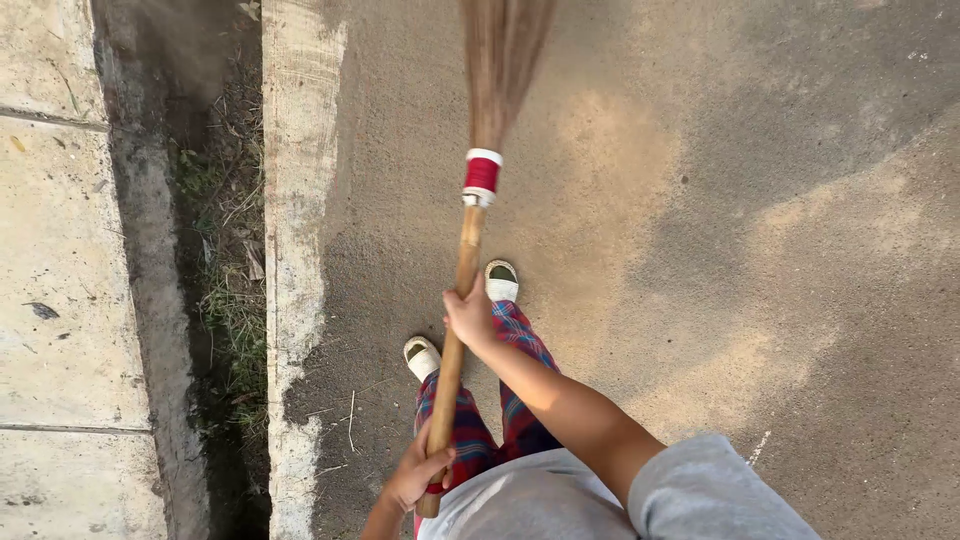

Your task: Sweeping an outdoor concrete area and an adjacent gutter with a broom.

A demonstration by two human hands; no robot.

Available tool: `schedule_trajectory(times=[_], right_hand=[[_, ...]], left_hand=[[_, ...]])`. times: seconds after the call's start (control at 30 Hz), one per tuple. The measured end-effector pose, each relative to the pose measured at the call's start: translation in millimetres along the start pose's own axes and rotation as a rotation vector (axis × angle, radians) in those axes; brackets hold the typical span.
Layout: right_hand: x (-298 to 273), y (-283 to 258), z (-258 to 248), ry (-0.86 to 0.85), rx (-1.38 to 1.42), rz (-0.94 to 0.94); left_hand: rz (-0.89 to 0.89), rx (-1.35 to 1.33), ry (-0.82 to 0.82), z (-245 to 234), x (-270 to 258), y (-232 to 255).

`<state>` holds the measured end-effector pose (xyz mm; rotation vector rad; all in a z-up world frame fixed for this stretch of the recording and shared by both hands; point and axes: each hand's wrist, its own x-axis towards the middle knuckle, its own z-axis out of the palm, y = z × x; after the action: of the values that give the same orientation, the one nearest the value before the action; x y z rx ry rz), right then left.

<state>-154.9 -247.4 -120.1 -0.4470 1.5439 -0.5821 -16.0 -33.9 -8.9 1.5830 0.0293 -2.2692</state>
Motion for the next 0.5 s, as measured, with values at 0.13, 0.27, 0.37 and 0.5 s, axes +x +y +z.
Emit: schedule_trajectory(times=[0.13, 0.27, 0.37, 0.5], right_hand=[[37, 79, -137, 0.332, 0.032, -0.073], [89, 124, -251, 0.562, 0.094, 0.253], [132, 111, -249, 0.461, -0.062, 0.403], [185, 59, -124, 0.135, -0.328, 0.253]], left_hand=[[-0.208, 0.189, -0.24, 43, 77, 15], [-0.24, 0.304, -0.398, 97, 176, -9], [-0.164, 0.19, -0.301, 135, 181, -11], [0.058, -0.107, -0.055, 107, 167, 13]])
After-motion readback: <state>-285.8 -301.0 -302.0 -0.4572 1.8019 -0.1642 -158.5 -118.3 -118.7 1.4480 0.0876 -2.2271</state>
